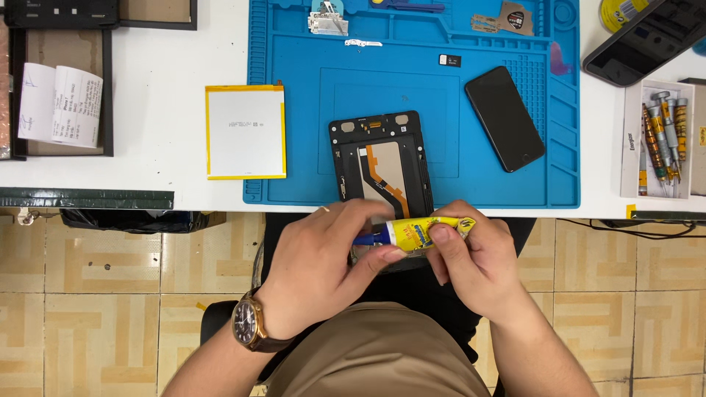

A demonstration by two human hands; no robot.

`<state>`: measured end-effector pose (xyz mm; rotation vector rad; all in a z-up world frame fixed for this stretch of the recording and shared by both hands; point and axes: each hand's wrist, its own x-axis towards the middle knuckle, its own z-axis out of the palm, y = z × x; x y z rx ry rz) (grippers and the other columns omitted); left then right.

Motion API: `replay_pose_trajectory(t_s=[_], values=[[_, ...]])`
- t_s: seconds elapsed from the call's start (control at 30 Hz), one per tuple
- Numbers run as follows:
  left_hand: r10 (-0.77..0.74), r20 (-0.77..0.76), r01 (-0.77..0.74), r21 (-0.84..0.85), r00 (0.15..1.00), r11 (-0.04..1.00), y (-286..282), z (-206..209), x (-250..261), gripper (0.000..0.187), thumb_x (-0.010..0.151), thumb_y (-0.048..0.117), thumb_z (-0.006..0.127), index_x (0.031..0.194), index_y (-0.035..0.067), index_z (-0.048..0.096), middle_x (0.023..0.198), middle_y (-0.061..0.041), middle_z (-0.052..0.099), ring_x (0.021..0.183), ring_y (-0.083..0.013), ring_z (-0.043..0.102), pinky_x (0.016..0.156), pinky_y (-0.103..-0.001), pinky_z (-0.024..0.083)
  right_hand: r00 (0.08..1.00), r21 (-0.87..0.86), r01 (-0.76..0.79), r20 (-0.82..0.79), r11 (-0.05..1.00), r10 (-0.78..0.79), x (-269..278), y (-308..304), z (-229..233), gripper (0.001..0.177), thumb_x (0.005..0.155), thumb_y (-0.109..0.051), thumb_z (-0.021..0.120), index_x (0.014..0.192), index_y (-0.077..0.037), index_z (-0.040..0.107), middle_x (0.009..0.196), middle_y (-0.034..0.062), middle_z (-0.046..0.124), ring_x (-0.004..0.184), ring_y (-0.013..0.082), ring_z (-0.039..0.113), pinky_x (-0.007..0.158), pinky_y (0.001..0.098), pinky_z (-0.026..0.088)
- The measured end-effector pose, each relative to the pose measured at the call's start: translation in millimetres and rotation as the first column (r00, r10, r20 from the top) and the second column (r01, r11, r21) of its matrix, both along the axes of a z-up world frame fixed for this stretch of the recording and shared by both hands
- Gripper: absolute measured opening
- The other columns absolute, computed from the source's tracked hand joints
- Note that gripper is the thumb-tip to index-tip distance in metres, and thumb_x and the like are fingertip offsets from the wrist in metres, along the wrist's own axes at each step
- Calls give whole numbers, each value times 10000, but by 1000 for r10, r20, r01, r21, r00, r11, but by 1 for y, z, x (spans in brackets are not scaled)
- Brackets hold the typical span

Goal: The person removes the battery from a disassembled smartphone, then applies glue from a tube along the edges of the phone's frame. The person handles the phone, battery, and glue tube throughout the process.

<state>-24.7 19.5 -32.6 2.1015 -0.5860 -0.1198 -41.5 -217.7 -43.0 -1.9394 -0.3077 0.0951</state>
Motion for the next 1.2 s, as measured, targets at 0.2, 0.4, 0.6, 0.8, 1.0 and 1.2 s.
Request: replay_pose_trajectory(t_s=[0.2,0.4,0.6,0.8,1.0,1.2], values=[[-111,327,55,176,939,983,-1,-12,-4,412,1121,491,496,911,139,532,804,-30,574,601,-270,548,495,-420,384,960,361,-98,-210,928,184,-1,-12,0,425,1100,-404,577,1165,11,639,680,152,743,472,172,722,407,207,516],[-253,484,183,188,838,965,2,0,-21,373,1154,484,510,978,162,577,798,-18,493,613,-219,503,498,-349,368,792,576,-219,-367,788,489,-15,-31,11,489,1091,-338,673,1318,94,702,842,217,831,592,229,795,504,286,673],[-246,567,170,185,786,968,2,-6,-33,439,1173,450,481,822,186,470,743,6,459,575,-177,405,524,-307,324,831,326,-363,-311,873,461,-28,-16,20,589,1003,-545,686,1163,7,812,728,34,805,559,71,659,510,232,533],[-83,-67,81,-27,994,996,0,12,-27,447,1111,306,578,707,113,566,611,-7,508,499,-228,481,465,-363,369,927,-185,-270,215,945,307,-44,-18,9,479,892,-275,919,1294,-92,734,938,58,816,689,157,770,522,240,546],[-159,226,159,17,961,987,5,3,-28,513,1079,528,511,780,112,530,716,-9,435,558,-208,436,514,-328,374,919,-122,-261,271,958,285,-39,-15,1,470,896,-274,915,1278,-65,737,926,92,794,706,165,791,548,235,589],[-251,502,128,266,828,955,10,13,-20,90,987,321,614,959,236,621,848,-10,566,586,-169,460,503,-291,392,966,22,-243,97,970,240,-35,-27,2,443,984,-438,707,1224,-72,775,906,73,830,659,157,743,571,250,541]])
